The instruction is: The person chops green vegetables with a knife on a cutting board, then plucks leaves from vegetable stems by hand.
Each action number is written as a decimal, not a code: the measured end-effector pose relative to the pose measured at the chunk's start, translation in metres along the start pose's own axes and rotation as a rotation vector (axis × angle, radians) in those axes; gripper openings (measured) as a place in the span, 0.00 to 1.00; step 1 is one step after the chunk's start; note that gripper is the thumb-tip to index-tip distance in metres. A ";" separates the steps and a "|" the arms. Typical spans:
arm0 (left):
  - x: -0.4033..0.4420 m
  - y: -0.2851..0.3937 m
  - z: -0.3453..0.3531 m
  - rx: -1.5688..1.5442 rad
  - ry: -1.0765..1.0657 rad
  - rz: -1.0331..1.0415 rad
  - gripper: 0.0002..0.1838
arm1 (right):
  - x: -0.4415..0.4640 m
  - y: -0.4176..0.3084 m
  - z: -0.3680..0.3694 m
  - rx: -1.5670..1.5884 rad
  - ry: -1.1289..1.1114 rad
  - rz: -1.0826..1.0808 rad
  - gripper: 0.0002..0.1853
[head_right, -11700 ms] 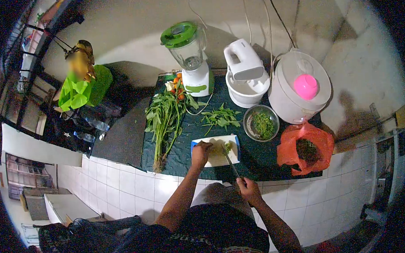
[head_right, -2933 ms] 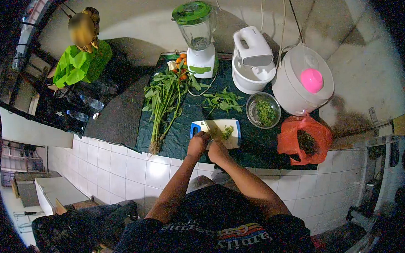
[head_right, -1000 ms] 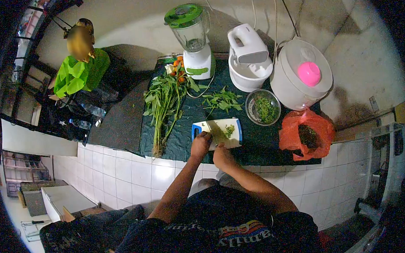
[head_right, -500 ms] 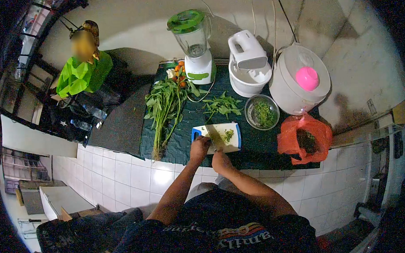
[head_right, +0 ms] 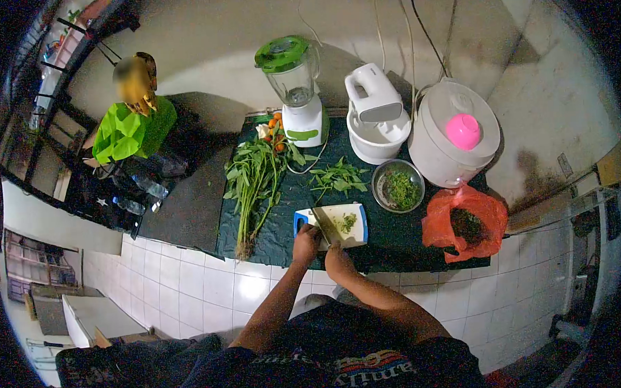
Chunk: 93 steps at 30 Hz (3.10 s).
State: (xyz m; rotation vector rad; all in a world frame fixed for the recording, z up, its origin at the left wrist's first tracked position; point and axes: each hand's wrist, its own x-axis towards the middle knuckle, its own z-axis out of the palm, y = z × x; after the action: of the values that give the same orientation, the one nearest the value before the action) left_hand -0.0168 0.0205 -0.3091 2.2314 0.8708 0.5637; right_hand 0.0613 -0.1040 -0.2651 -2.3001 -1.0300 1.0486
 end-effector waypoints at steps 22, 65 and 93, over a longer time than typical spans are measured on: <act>0.004 -0.006 0.003 0.146 -0.147 -0.019 0.10 | 0.016 0.015 0.011 -0.023 0.106 -0.035 0.20; 0.002 0.008 0.001 0.282 -0.063 -0.148 0.11 | 0.014 0.003 0.011 -0.183 -0.111 -0.062 0.21; 0.003 0.015 -0.001 0.345 -0.014 -0.138 0.10 | 0.008 -0.012 0.001 -0.051 -0.145 0.036 0.22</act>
State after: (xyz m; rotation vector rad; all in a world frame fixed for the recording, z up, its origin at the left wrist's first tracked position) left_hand -0.0092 0.0143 -0.2969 2.4501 1.1785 0.3531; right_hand 0.0584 -0.0903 -0.2619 -2.3188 -1.0861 1.2323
